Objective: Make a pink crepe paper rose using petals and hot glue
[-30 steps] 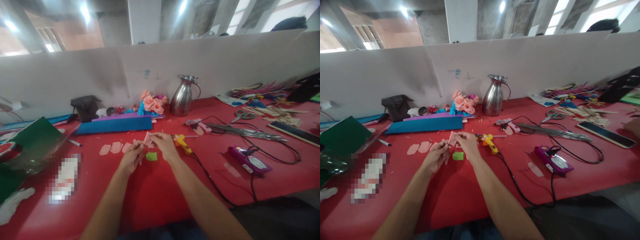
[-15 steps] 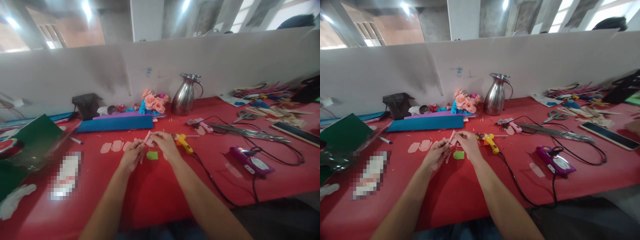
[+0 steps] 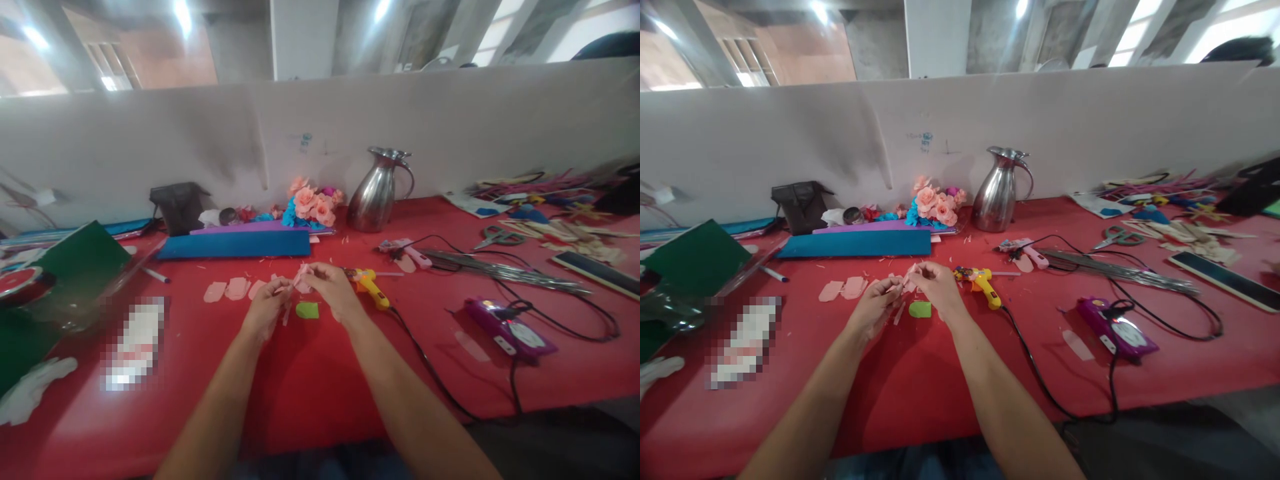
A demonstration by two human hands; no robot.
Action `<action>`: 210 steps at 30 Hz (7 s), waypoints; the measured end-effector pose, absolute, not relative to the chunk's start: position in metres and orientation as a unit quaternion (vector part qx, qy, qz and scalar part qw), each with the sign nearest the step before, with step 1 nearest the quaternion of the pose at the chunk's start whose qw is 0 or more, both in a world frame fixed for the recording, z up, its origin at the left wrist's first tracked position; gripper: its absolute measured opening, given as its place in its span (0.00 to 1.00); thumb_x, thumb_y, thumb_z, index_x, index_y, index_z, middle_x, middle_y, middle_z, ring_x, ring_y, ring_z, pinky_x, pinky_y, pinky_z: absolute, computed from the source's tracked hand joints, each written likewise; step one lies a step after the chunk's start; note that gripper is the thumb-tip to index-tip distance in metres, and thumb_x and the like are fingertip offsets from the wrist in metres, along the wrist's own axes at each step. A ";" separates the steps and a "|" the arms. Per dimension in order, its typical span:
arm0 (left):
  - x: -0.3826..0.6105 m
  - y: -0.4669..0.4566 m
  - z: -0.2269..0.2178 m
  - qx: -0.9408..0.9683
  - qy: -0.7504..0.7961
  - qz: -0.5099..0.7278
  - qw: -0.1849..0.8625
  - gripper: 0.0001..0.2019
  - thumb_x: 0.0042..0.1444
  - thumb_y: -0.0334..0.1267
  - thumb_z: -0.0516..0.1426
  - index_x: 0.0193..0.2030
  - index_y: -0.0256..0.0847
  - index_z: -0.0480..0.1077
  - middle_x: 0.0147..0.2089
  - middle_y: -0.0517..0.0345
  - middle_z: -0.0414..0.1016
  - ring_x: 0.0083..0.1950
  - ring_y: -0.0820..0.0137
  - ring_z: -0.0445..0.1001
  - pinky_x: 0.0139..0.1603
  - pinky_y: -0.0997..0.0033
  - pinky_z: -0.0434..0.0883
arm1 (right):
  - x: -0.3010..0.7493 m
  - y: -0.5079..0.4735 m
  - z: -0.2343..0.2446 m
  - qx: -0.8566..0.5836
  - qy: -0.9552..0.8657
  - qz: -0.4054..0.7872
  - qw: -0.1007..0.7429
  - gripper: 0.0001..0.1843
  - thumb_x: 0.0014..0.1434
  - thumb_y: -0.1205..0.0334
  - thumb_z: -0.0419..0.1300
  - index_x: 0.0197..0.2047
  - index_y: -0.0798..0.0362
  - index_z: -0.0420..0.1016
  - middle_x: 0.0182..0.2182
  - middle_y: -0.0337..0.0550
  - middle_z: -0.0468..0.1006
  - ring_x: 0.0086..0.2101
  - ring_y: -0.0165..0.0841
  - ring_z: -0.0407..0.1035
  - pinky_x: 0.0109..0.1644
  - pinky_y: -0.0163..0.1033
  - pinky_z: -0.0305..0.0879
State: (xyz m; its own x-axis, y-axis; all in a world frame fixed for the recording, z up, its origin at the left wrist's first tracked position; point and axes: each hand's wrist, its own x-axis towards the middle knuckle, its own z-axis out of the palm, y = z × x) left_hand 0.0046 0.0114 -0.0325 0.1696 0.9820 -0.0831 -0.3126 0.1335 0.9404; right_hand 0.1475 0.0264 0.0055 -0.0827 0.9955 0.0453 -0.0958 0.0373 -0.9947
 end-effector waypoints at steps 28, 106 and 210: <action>0.003 0.008 -0.023 0.385 0.374 0.494 0.684 0.12 0.50 0.42 0.62 0.29 0.38 0.65 0.16 0.67 0.57 0.16 0.78 0.57 0.12 0.78 0.56 | 0.150 0.026 0.008 -0.407 -0.534 0.547 0.500 0.07 0.47 0.58 0.62 0.26 0.53 0.74 0.23 0.37 0.74 0.26 0.28 0.66 0.33 0.34 0.60; -0.006 0.014 -0.021 0.414 0.395 0.581 0.580 0.07 0.46 0.40 0.63 0.30 0.39 0.76 0.31 0.59 0.72 0.34 0.75 0.68 0.38 0.75 0.63 | 0.131 0.016 -0.006 -0.455 -0.711 0.389 0.369 0.13 0.54 0.58 0.54 0.26 0.52 0.77 0.20 0.36 0.70 0.24 0.31 0.62 0.29 0.35 0.54; -0.002 0.012 -0.019 0.290 0.429 0.620 0.589 0.11 0.36 0.39 0.68 0.28 0.37 0.78 0.27 0.56 0.75 0.29 0.74 0.68 0.32 0.75 0.61 | 0.118 0.011 -0.018 -0.434 -0.648 0.426 0.459 0.06 0.53 0.61 0.57 0.32 0.52 0.74 0.29 0.40 0.79 0.31 0.33 0.73 0.38 0.38 0.66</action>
